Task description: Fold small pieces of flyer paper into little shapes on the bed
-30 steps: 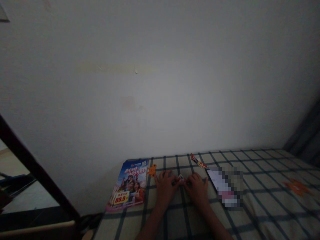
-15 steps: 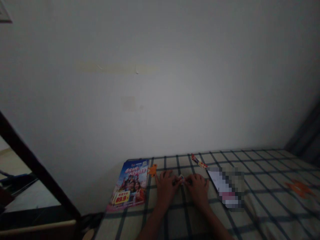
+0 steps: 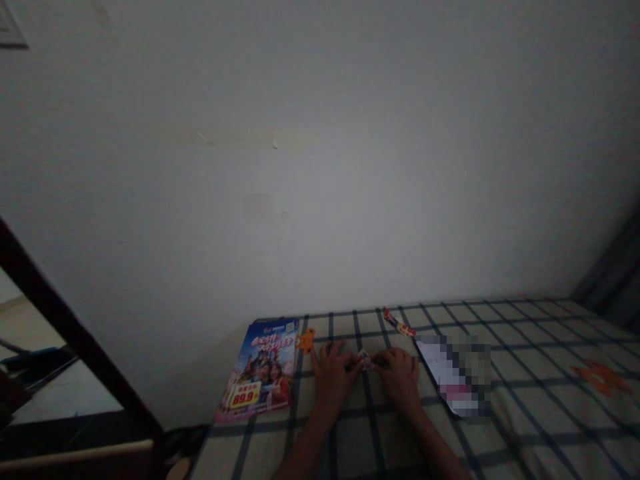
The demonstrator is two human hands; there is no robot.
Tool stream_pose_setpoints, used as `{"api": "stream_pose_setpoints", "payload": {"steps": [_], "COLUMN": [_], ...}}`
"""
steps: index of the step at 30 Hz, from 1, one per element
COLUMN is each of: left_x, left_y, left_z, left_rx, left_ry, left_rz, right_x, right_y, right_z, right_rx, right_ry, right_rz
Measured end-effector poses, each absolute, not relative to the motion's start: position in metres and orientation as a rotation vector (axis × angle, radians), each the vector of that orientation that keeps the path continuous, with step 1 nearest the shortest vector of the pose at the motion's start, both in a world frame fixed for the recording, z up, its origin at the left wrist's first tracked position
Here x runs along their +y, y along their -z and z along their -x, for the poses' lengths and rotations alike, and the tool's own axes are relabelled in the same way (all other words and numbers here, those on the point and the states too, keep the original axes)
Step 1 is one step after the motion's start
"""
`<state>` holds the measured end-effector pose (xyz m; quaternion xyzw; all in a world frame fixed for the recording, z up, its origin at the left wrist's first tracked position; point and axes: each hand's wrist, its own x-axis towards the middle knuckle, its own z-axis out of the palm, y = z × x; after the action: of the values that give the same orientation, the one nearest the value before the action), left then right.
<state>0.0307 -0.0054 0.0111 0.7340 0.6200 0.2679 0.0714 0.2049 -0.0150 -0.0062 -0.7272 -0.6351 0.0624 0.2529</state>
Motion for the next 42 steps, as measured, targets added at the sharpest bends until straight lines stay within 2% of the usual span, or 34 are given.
{"api": "stream_pose_setpoints", "payload": {"steps": [20, 42], "left_x": [-0.009, -0.007], "left_y": [-0.0121, -0.0138], "left_z": [-0.0244, -0.0274], "left_rx": [1.827, 1.908], "left_ry": [-0.887, -0.795], "left_rz": [-2.168, -2.159], "right_x": [-0.0201, -0.0209], "right_y": [0.0094, 0.0095], "right_z": [-0.2065, -0.2047], "right_rx": [-1.747, -1.769], "right_ry": [-0.09, 0.012], "right_rz": [1.871, 1.918]}}
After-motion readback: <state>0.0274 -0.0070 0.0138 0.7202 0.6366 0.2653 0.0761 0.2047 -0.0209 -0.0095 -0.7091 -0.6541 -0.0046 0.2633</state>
